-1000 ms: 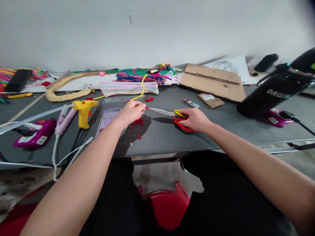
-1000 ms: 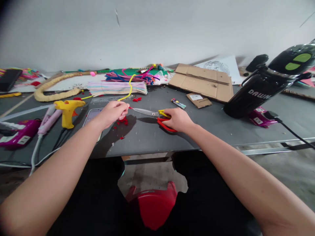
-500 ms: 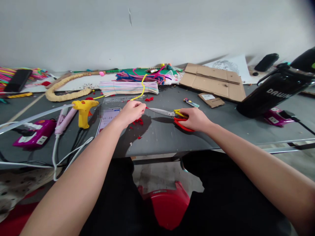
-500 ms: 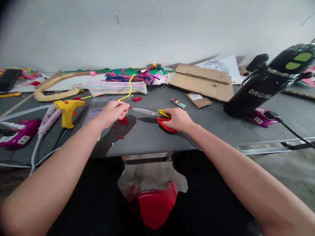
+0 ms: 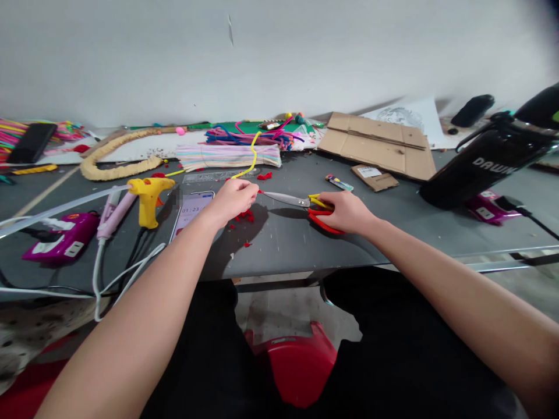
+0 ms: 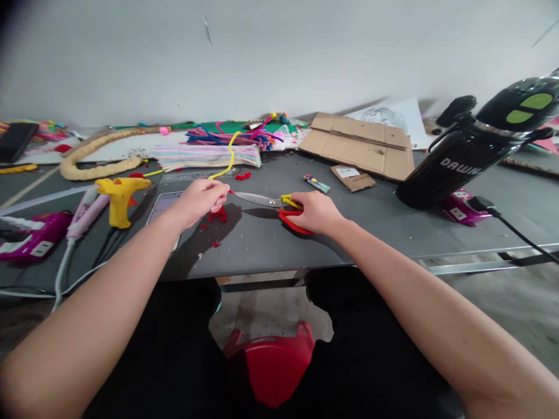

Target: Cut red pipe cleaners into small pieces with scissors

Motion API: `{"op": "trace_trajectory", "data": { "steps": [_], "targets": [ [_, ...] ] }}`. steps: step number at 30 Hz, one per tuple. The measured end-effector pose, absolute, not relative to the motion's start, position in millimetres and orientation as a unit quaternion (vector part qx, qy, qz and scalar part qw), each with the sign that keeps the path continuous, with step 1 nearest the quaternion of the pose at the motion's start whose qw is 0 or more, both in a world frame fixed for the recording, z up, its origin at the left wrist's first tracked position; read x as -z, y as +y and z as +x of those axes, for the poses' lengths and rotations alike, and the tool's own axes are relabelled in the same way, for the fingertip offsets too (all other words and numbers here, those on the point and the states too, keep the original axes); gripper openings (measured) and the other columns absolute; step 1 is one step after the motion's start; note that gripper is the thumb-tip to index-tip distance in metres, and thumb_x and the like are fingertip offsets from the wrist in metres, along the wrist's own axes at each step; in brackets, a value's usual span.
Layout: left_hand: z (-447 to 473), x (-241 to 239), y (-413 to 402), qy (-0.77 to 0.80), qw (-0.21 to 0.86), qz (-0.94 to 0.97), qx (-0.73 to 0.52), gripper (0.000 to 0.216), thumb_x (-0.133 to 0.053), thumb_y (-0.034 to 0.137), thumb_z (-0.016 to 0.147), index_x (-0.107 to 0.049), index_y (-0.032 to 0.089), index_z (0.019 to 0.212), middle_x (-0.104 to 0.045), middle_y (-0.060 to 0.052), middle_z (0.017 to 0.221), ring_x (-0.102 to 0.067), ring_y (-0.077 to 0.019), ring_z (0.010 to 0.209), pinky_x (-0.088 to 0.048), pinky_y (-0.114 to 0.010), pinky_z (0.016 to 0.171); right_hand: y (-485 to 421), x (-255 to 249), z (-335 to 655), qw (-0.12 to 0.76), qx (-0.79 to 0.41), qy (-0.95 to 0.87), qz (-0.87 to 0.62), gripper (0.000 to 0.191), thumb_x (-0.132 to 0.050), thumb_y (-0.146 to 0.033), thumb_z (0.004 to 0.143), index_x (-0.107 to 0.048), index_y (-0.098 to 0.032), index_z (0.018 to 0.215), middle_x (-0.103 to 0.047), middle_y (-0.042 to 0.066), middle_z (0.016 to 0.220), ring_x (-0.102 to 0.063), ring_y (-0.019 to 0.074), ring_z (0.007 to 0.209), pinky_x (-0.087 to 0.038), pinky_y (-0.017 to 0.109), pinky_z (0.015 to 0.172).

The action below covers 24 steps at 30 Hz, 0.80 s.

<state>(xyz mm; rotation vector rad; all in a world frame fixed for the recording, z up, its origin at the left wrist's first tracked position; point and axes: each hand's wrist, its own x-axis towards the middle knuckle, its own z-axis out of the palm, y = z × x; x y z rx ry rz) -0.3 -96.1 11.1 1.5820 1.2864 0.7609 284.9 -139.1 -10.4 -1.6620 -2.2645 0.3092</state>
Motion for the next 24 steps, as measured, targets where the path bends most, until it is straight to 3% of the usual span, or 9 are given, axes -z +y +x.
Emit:
{"op": "trace_trajectory", "data": {
  "steps": [24],
  "targets": [
    [-1.7, -7.0, -92.8, 0.521, 0.467, 0.645, -0.308, 0.023, -0.054, 0.023, 0.079, -0.041, 0.018, 0.06, -0.038, 0.002, 0.056, -0.032, -0.0057, 0.046, -0.024, -0.022, 0.045, -137.8, 10.8, 285.2, 0.145, -0.103, -0.795, -0.58, 0.026, -0.056, -0.047, 0.077, -0.054, -0.022, 0.073, -0.052, -0.001, 0.064, -0.04, 0.0134, 0.06, -0.025, 0.028, 0.058]
  ]
}}
